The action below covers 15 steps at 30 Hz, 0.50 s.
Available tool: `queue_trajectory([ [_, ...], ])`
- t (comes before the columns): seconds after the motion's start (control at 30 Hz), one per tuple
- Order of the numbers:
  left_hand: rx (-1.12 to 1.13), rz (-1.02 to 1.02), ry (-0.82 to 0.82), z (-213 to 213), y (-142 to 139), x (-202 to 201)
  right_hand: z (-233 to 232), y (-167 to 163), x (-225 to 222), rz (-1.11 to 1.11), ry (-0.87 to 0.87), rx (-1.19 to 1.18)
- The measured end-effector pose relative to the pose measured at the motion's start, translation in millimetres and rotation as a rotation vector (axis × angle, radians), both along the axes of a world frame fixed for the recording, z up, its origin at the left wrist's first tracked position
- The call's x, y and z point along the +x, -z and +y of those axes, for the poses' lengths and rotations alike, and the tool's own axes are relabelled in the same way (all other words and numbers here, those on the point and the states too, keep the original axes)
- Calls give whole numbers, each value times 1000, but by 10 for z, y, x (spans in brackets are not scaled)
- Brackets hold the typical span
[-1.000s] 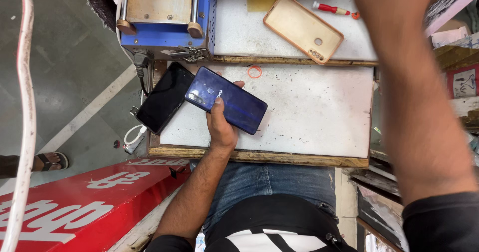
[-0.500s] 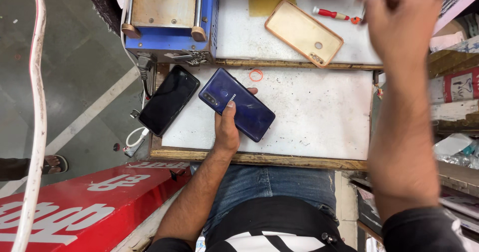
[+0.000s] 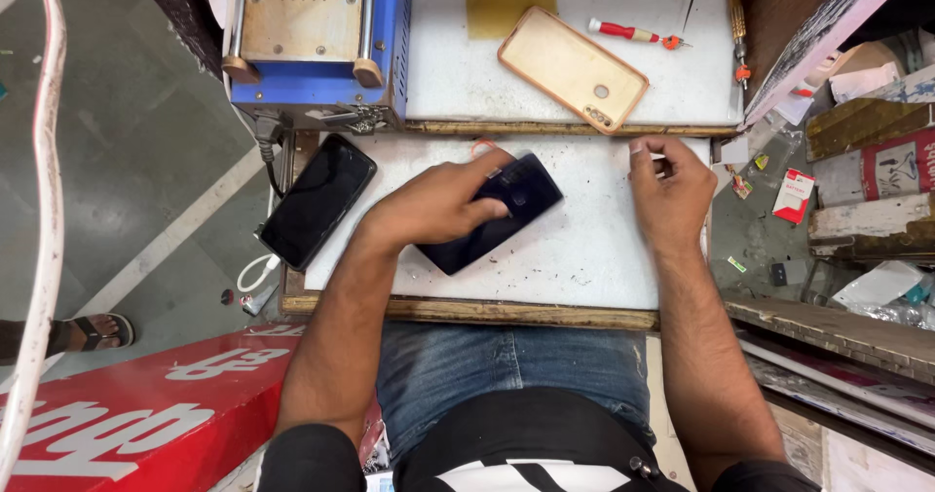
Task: The person picks up a smartphone, peels off its back cover, and sets the cover aside. They then use a screwdriver to unscrew and work on the exposed back panel of the disassembled phone, and finally hold the phone, which is connected to a charging cable, and tap its screen to test it.
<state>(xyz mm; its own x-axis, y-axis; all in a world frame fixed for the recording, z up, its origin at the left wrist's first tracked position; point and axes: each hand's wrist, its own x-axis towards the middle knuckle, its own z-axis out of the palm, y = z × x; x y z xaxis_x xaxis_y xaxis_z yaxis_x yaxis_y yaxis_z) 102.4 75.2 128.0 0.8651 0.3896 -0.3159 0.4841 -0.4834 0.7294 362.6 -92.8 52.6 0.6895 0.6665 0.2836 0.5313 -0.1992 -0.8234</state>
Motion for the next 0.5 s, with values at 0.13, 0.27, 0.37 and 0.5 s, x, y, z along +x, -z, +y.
queue_trajectory([
  [0.13, 174, 14, 201, -63, -28, 346, 8, -30, 16, -27, 20, 42],
  [0.27, 436, -75, 20, -235, 77, 345, -24, -260, 124, -197, 9, 46],
  [0.37, 476, -69, -92, -315, 131, 99, 10, -434, 281, -359, -25, -16],
  [0.5, 549, -117, -75, -451, 218, -238, 293, -545, 548, -580, -157, -47],
])
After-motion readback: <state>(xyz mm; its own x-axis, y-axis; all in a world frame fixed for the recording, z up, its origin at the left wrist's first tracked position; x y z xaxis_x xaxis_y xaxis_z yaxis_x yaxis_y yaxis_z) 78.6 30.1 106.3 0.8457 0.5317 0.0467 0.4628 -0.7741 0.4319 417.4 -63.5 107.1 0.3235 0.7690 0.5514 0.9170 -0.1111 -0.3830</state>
